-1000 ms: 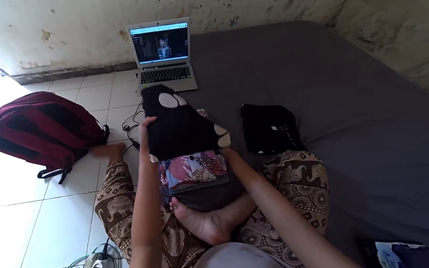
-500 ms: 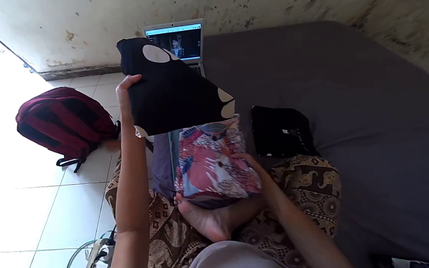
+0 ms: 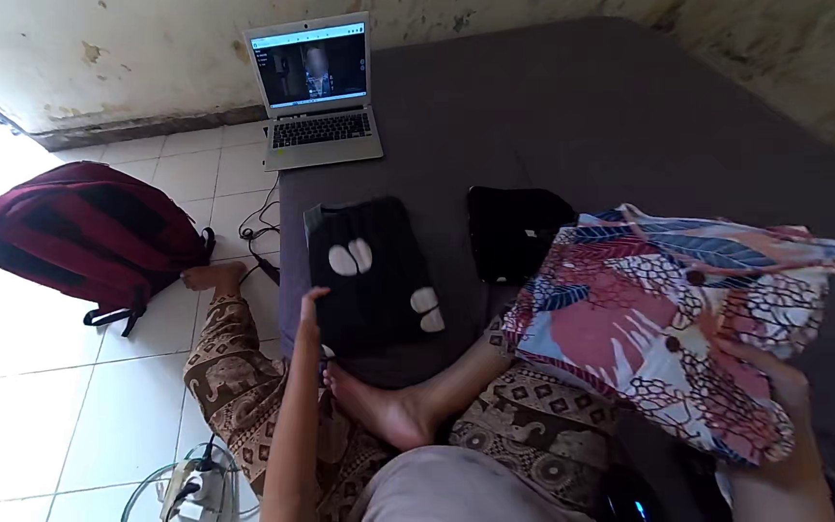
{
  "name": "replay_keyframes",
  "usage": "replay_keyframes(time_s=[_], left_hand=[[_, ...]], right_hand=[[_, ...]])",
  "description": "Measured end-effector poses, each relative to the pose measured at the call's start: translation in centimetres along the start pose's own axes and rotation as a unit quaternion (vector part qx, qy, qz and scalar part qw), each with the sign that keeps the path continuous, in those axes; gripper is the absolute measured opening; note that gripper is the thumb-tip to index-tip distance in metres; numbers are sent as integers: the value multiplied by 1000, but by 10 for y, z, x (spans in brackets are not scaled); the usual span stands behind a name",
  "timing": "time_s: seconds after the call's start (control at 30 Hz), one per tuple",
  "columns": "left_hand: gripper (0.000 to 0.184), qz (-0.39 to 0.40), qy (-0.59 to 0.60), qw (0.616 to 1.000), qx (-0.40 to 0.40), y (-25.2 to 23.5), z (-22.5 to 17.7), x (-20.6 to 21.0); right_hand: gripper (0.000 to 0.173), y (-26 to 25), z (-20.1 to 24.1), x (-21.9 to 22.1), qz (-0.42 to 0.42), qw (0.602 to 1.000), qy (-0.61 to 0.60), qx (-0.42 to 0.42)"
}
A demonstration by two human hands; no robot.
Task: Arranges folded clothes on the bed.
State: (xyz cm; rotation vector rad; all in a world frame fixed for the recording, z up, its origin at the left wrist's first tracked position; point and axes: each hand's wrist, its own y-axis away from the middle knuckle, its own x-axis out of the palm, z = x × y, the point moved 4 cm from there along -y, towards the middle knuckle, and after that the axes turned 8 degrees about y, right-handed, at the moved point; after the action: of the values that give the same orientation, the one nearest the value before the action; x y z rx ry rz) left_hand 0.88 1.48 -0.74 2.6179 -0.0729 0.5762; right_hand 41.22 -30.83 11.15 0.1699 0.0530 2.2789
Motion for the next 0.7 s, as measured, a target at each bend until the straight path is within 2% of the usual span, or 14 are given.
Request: replay_keyframes(time_s=[0.07,0.17,0.27,0.4,0.57,0.7], left_hand=[[25,-29,65,995,-69,-8,18,-6],[26,-12,61,995,-80,-19,12,0],[28,38,38,994,-98,-41,2,3],[24,58,-14,994,-89,-65,-11,17],[33,99,-100,986,-94,-94,-23,38],[40,102,-125,984,-69,-104,-32,45]], right_hand=[[35,3,-10,-13,14,1000,4,-10],[35,17,-15,-9,-3,1000,12,18],[38,18,-17,-1,11,1000,-1,24],[39,19,-14,8,10,1000,1,20],[38,16,-6,12,15,1000,3,14],[31,11,-10,-10,23,999,17,-21]])
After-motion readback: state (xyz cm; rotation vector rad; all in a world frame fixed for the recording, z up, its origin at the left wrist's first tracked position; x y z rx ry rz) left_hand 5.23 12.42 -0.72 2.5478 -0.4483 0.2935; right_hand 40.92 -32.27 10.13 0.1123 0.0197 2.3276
